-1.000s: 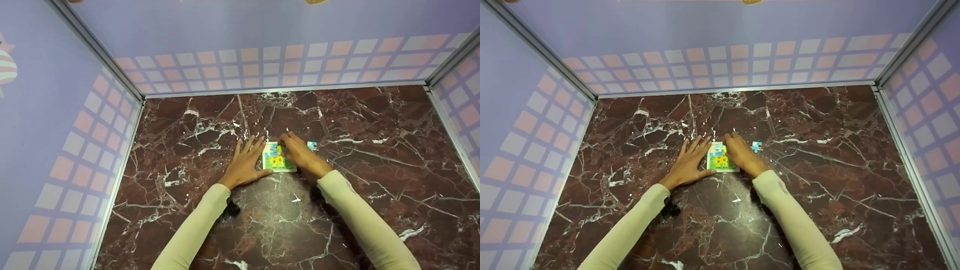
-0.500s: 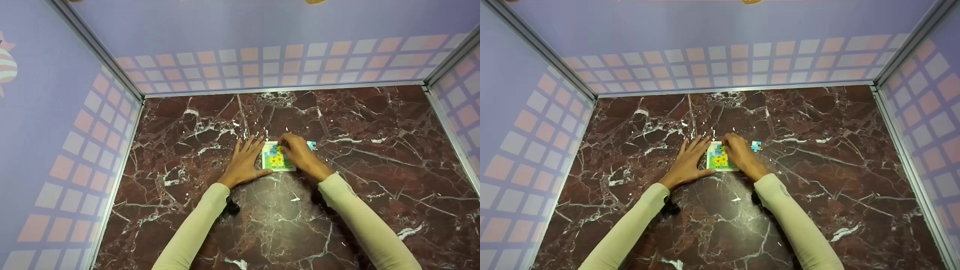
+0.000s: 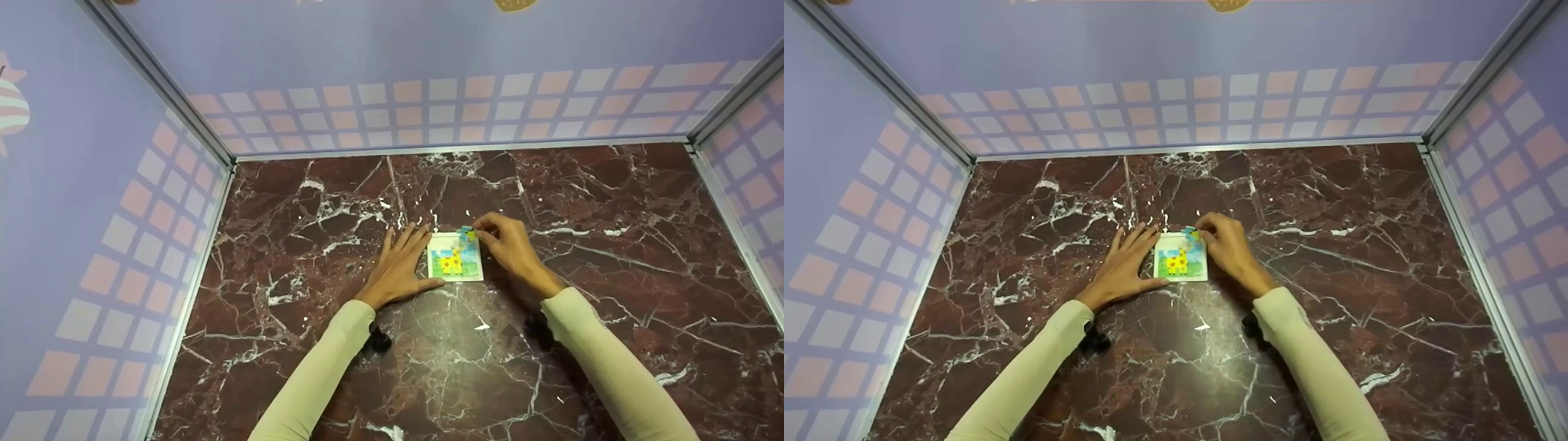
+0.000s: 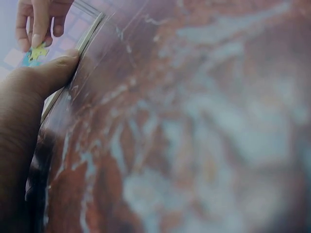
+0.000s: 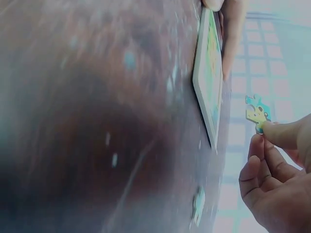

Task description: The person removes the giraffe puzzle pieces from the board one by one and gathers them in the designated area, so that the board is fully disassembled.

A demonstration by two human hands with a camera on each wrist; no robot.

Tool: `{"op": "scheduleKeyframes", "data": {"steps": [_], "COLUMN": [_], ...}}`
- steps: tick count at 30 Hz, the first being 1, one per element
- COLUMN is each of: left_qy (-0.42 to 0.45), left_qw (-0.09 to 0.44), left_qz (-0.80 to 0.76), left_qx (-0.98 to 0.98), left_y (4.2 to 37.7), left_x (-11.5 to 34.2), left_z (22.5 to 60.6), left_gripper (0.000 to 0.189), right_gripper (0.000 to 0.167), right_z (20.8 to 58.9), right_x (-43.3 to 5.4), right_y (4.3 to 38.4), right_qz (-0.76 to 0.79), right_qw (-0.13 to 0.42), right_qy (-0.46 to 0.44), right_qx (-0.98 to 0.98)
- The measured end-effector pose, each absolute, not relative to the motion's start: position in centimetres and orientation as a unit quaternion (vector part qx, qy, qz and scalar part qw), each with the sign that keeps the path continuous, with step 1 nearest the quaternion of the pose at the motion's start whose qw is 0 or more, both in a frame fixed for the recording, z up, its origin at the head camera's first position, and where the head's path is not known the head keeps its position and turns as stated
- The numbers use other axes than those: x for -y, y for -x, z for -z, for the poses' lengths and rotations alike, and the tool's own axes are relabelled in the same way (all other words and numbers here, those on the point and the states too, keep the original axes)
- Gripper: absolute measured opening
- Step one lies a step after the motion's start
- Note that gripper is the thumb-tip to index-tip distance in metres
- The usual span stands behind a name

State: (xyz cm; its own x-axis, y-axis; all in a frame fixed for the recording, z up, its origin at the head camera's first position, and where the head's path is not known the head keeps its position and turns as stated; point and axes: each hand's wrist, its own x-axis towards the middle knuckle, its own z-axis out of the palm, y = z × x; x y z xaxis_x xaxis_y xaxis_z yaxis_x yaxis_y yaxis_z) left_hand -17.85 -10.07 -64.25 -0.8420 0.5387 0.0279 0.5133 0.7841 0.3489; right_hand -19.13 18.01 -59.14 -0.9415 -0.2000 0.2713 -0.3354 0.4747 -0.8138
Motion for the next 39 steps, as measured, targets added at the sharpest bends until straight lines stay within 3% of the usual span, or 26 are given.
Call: {"op": "scheduleKeyframes", "data": {"steps": [24,39], "left_qy": [-0.283,-0.280], "left_qw": [0.029,0.031], "left_qz": [-0.168,-0.166], "left_qx": [-0.944,-0.945], "left_y": [17.7,17.7], "left_x": [10.0,10.0], "left_z": [64.0,64.1], "left_gripper": [0.116,0.117], "right_gripper": [0.010,0.009], "right_z": [59.6,60.8], "right_x": [-26.6,-29.4], "right_y": [18.0,18.4], "right_qz": [-0.476,-0.489], "right_qw": [0.102,0.059], "right_qy": [-0.098,-0.073], "right_qx": [0.868,0.867]}}
